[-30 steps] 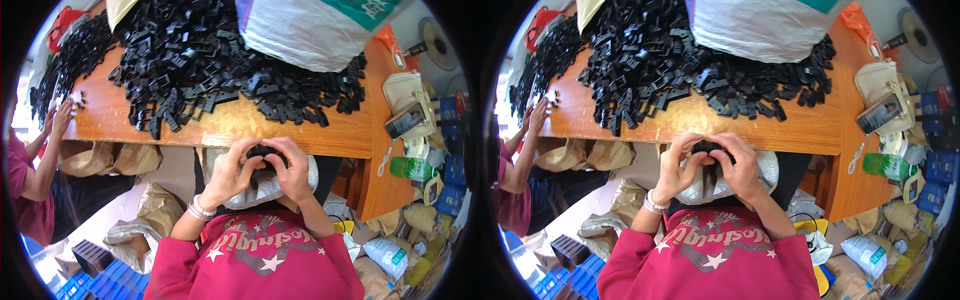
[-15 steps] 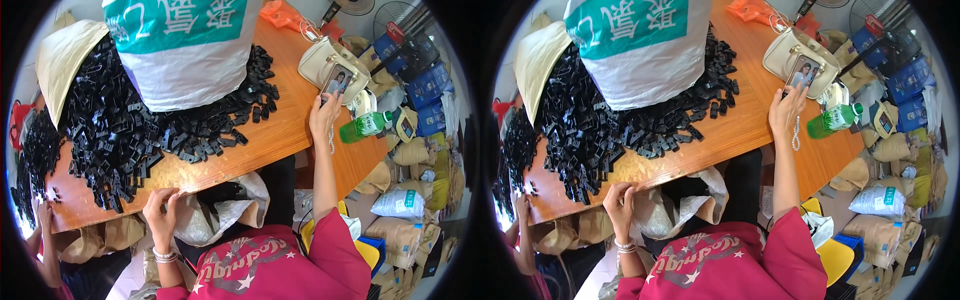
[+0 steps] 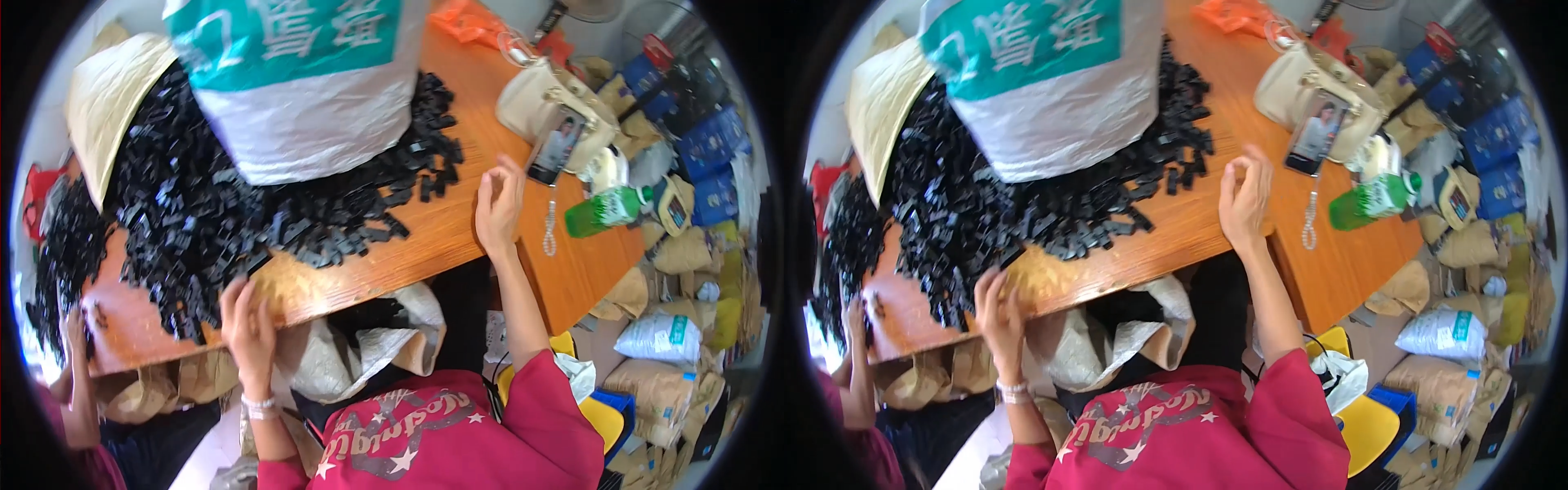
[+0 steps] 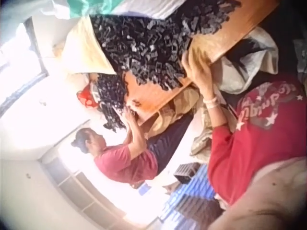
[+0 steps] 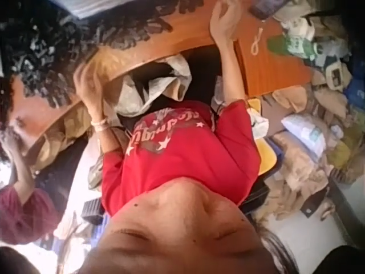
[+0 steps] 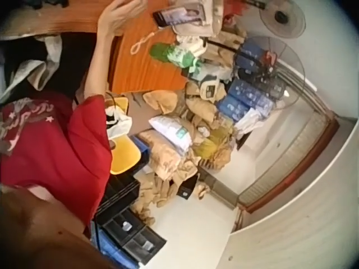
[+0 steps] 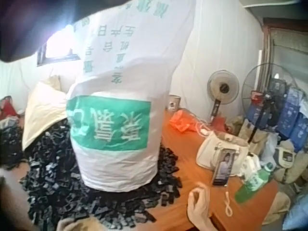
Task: The worker is manually assembling small black plastic components at a workshop table.
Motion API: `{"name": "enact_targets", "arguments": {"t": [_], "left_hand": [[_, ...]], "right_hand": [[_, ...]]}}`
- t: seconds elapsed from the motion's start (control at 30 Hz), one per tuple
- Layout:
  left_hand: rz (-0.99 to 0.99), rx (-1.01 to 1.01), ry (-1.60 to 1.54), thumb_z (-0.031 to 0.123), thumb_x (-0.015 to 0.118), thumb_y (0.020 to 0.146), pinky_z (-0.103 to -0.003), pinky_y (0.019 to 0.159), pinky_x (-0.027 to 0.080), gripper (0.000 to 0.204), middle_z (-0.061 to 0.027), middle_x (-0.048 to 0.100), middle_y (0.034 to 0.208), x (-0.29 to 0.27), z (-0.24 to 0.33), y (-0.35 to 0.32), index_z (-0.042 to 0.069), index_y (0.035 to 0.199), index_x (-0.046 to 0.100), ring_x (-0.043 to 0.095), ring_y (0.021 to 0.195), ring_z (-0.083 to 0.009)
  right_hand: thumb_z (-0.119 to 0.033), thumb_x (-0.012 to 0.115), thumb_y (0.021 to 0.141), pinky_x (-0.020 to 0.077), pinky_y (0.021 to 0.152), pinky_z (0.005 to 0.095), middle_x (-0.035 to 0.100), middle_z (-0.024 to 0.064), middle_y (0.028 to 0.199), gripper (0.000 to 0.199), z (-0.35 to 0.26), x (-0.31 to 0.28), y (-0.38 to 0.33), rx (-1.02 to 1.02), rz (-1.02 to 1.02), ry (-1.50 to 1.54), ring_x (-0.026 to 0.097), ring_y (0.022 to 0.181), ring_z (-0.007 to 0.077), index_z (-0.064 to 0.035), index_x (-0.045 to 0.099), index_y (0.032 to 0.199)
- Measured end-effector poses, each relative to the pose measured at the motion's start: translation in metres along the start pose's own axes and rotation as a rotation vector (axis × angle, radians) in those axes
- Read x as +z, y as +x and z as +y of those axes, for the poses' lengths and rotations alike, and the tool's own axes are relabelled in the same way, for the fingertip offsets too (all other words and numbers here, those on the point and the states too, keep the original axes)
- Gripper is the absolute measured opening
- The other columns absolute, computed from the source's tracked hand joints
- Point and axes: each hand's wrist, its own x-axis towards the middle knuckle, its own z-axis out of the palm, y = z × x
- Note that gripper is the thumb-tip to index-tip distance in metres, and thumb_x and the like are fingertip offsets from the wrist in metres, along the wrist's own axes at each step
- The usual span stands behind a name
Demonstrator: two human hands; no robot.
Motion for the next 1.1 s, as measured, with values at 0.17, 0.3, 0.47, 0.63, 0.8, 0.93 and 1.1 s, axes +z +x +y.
{"name": "enact_targets", "arguments": {"t": [0.17, 0.3, 0.47, 0.63, 0.8, 0.93, 1.1], "left_hand": [[-0.113, 0.113, 0.284, 0.002, 0.06, 0.082, -0.04, 0.085, 0.048, 0.031, -0.0186, 0.054, 0.115, 0.038, -0.006, 0.037, -0.002, 0.112, 0.055, 0.055, 0.102, -0.0356], [-0.15, 0.054, 0.335, 0.0, 0.059, 0.079, -0.038, 0.077, 0.049, 0.021, -0.0176, 0.051, 0.105, 0.03, 0.0, 0.035, -0.004, 0.099, 0.054, 0.056, 0.095, -0.033], [-0.259, 0.016, 0.253, -0.002, 0.057, 0.073, -0.038, 0.073, 0.05, 0.024, -0.0177, 0.05, 0.104, 0.021, 0.012, 0.021, -0.003, 0.097, 0.053, 0.056, 0.095, -0.034], [-0.26, -0.021, 0.074, 0.002, 0.067, 0.076, -0.04, 0.077, 0.051, 0.031, -0.0206, 0.051, 0.117, 0.015, 0.013, 0.002, 0.001, 0.104, 0.054, 0.059, 0.096, -0.0369], [-0.294, 0.007, 0.055, 0.007, 0.067, 0.079, -0.039, 0.075, 0.051, 0.02, -0.0152, 0.055, 0.112, 0.007, 0.013, 0.0, 0.002, 0.097, 0.06, 0.059, 0.097, -0.0328], [-0.224, -0.023, 0.039, 0.009, 0.068, 0.081, -0.037, 0.068, 0.051, 0.018, -0.0118, 0.059, 0.1, 0.006, 0.012, -0.005, 0.003, 0.096, 0.06, 0.062, 0.083, -0.0303], [-0.031, -0.403, -0.437, 0.003, 0.062, 0.09, -0.021, 0.051, 0.037, 0.019, -0.0032, 0.052, 0.074, 0.004, 0.009, -0.024, 0.003, 0.105, 0.051, 0.045, 0.057, -0.0056]], "right_hand": [[0.001, 0.067, 0.079, 0.0472, 0.066, 0.0395, 0.061, 0.0123, 0.085, 0.014, -0.085, 0.014, -0.045, -0.353, -0.265, 0.294, 0.059, 0.076, 0.0308, -0.0013, 0.062, 0.092], [-0.005, 0.07, 0.077, 0.044, 0.068, 0.0366, 0.058, 0.0079, 0.088, 0.018, -0.136, 0.038, -0.059, -0.414, -0.326, 0.327, 0.056, 0.079, 0.0262, -0.0019, 0.063, 0.094], [-0.005, 0.068, 0.076, 0.0402, 0.069, 0.0367, 0.055, 0.0073, 0.088, 0.015, -0.167, 0.057, -0.068, -0.396, -0.41, 0.139, 0.053, 0.081, 0.0252, -0.0014, 0.063, 0.09], [-0.008, 0.067, 0.079, 0.0389, 0.07, 0.0369, 0.053, 0.0068, 0.086, 0.012, -0.165, 0.056, -0.076, -0.403, -0.424, 0.241, 0.052, 0.082, 0.0238, -0.0035, 0.062, 0.089], [-0.013, 0.068, 0.079, 0.0385, 0.071, 0.0365, 0.051, 0.0066, 0.083, 0.018, -0.178, 0.055, -0.07, -0.356, -0.509, 0.107, 0.051, 0.082, 0.0238, -0.0046, 0.061, 0.094], [-0.009, 0.067, 0.078, 0.039, 0.07, 0.0372, 0.054, 0.0072, 0.082, 0.019, -0.177, 0.056, -0.071, -0.402, -0.572, 0.179, 0.053, 0.081, 0.0242, -0.0038, 0.062, 0.096], [-0.002, 0.062, 0.082, 0.04, 0.07, 0.0379, 0.06, 0.0087, 0.085, 0.017, -0.147, 0.045, -0.068, -0.28, -0.429, 0.174, 0.056, 0.082, 0.0249, -0.0026, 0.064, 0.099]]}}
